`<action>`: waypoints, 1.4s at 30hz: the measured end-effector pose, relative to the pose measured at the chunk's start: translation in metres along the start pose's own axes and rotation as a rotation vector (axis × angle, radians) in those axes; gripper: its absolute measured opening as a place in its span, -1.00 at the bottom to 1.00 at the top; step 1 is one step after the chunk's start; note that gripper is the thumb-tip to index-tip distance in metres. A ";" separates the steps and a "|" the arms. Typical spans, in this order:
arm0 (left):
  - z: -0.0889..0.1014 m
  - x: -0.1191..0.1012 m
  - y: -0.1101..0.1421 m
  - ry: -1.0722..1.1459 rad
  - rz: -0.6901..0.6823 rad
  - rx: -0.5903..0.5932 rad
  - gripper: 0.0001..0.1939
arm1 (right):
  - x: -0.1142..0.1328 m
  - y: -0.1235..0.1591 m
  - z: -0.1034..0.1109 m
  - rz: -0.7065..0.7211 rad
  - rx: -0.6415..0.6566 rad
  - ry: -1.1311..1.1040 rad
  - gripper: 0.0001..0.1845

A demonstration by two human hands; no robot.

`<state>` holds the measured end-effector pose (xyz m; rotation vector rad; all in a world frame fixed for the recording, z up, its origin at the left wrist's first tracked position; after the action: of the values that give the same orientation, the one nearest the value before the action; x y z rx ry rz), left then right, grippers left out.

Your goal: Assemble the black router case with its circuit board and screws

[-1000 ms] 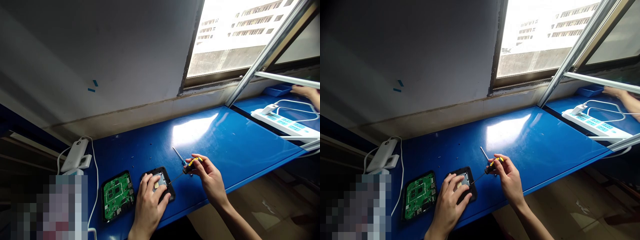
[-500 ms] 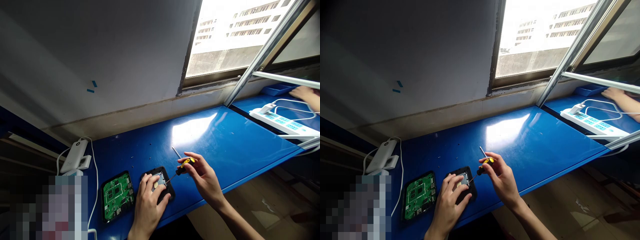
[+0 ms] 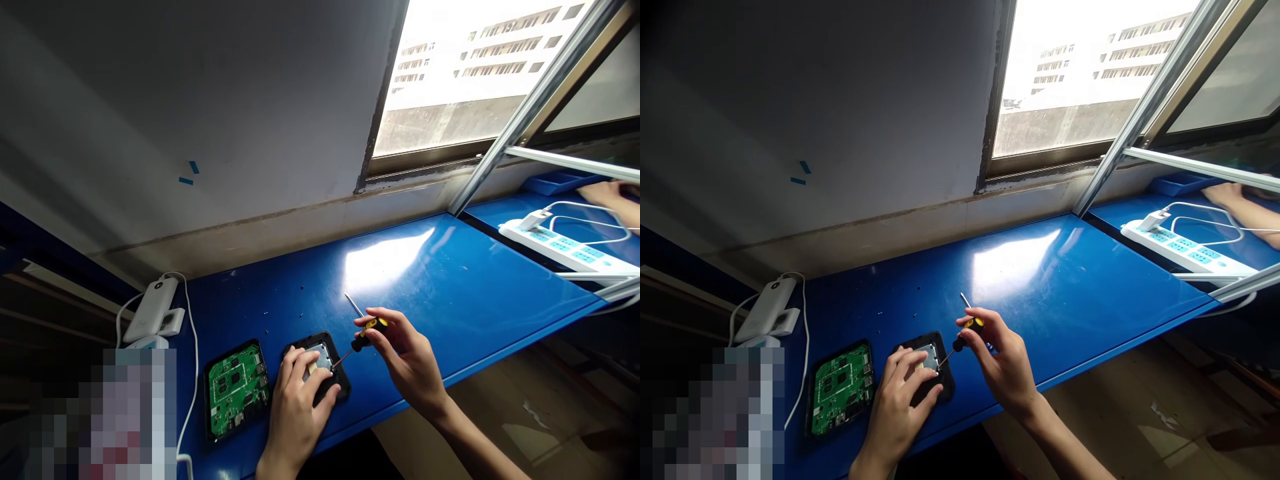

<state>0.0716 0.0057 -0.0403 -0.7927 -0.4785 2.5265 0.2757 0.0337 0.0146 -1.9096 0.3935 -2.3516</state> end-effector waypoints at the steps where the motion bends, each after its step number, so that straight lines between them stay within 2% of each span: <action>1: 0.000 0.000 0.000 0.003 0.002 -0.001 -0.89 | -0.002 0.001 0.001 -0.016 -0.014 -0.015 -0.75; 8: -0.002 0.002 0.001 0.015 0.020 0.009 -0.88 | -0.017 0.007 0.009 -0.123 -0.112 -0.124 -0.69; 35: -0.002 0.003 0.003 0.004 -0.001 0.011 -0.87 | -0.026 0.007 0.013 -0.127 -0.152 -0.154 -0.66; 42: -0.002 0.002 0.001 -0.011 -0.019 0.030 -0.75 | -0.025 0.006 0.013 -0.129 -0.148 -0.155 -0.66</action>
<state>0.0712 0.0063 -0.0430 -0.7607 -0.4484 2.5157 0.2932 0.0322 -0.0085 -2.2305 0.4556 -2.2872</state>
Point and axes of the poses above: each hand's wrist, its own y-axis away from the middle knuckle, its own z-axis out of the back of the hand, x = y × z, the point moved 3 cm from there along -y, towards the middle knuckle, and after that the axes turned 1 degree about -z, right-handed, at the moved point
